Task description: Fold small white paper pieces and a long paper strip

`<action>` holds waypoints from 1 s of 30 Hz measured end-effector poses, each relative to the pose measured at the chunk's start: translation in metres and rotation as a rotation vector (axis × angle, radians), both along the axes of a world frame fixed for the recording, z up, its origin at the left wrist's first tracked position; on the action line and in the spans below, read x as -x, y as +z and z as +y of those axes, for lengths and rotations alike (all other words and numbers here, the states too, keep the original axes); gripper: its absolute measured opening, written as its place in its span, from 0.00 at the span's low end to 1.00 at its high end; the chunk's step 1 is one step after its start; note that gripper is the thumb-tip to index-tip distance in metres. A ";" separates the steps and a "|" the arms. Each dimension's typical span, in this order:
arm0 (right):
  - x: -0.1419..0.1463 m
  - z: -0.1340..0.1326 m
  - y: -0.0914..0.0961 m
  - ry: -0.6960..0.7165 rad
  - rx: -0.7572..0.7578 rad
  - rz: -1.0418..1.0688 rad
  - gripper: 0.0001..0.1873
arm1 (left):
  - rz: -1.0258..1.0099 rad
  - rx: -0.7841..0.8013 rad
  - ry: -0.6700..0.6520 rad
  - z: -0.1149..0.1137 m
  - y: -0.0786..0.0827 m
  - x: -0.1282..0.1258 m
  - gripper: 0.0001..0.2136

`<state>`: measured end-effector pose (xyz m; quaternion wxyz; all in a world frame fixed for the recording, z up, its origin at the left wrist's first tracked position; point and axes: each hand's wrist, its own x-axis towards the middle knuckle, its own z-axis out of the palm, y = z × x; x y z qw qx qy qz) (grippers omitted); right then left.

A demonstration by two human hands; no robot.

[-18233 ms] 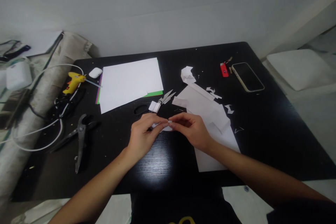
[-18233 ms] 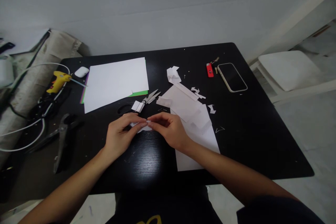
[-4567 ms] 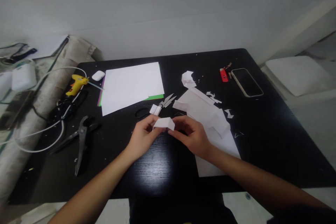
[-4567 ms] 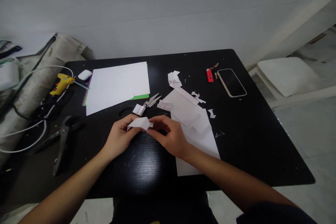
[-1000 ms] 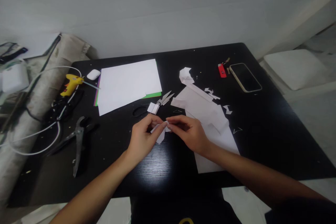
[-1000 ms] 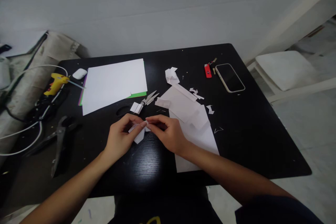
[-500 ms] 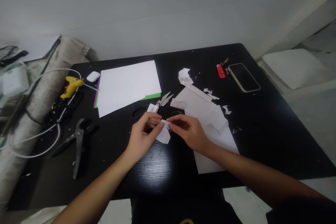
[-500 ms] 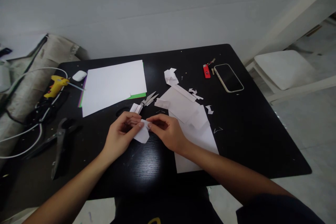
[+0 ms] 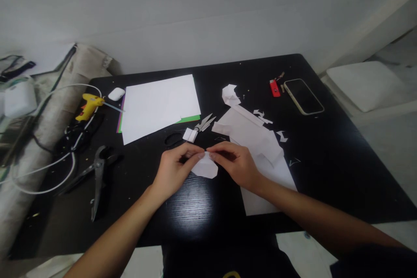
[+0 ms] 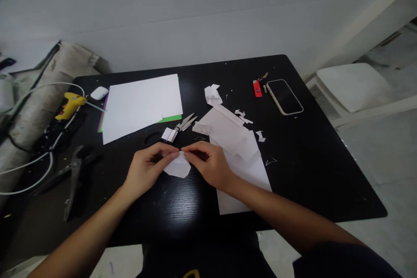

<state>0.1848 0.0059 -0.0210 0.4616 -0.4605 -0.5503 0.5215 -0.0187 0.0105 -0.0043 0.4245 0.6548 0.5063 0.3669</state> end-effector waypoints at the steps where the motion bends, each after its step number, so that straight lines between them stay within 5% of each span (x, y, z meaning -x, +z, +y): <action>1: 0.000 0.000 0.000 -0.002 -0.003 -0.004 0.04 | 0.001 -0.002 0.007 0.000 0.000 0.000 0.04; 30: 0.000 0.000 0.002 -0.024 0.052 -0.004 0.03 | -0.032 -0.022 0.020 -0.002 -0.002 -0.003 0.03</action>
